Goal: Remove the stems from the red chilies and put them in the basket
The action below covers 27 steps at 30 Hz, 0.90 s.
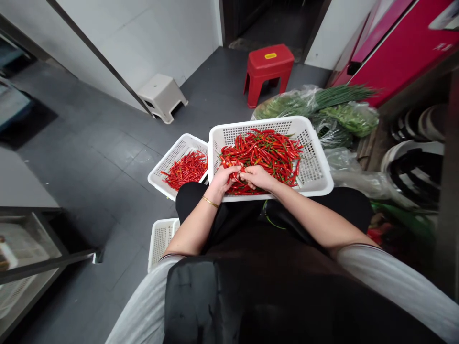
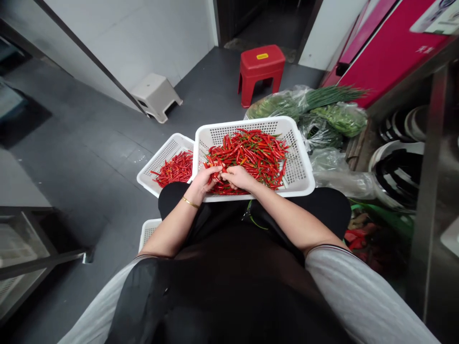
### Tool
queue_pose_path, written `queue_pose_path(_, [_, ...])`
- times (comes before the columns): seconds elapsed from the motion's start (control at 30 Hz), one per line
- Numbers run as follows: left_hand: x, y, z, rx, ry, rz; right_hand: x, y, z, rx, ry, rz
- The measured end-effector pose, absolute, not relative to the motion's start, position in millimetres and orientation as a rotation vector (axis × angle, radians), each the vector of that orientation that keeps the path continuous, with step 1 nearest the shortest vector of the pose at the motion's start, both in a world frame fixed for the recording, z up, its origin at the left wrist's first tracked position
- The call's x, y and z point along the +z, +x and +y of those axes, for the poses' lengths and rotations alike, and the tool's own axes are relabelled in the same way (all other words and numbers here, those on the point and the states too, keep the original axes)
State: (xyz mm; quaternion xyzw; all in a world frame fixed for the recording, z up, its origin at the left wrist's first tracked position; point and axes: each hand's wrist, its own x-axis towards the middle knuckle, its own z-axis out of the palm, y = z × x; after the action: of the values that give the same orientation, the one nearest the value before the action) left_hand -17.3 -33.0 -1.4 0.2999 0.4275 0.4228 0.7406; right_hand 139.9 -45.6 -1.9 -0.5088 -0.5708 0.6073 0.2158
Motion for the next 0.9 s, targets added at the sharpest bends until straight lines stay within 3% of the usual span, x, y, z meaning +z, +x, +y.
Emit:
queue_pose_path(0.17, [15.5,-15.0,-38.9,0.987,0.859,0.987,15.9,145.3,-57.1,1.606,-1.472,-1.715])
queue_pose_path(0.37, [22.3,-21.4,-29.7,0.875,0.619,0.878,71.4,152.1,-48.7,1.156,-0.937,-2.424])
queue_pose_path(0.57, [19.6,-52.9,-21.0,1.058,0.430,0.915,23.3,126.1,-30.4,0.664,-1.609,-2.872])
queue_pose_path(0.7, [24.6,-61.0,-25.0,0.944,0.448,0.883,-6.0,106.6,-27.6,0.699,-1.535,-3.007])
queue_pose_path(0.9, [15.0,-41.5,-29.5,0.925,0.555,1.016,19.9,132.6,-12.4,0.871,-1.652,-2.444])
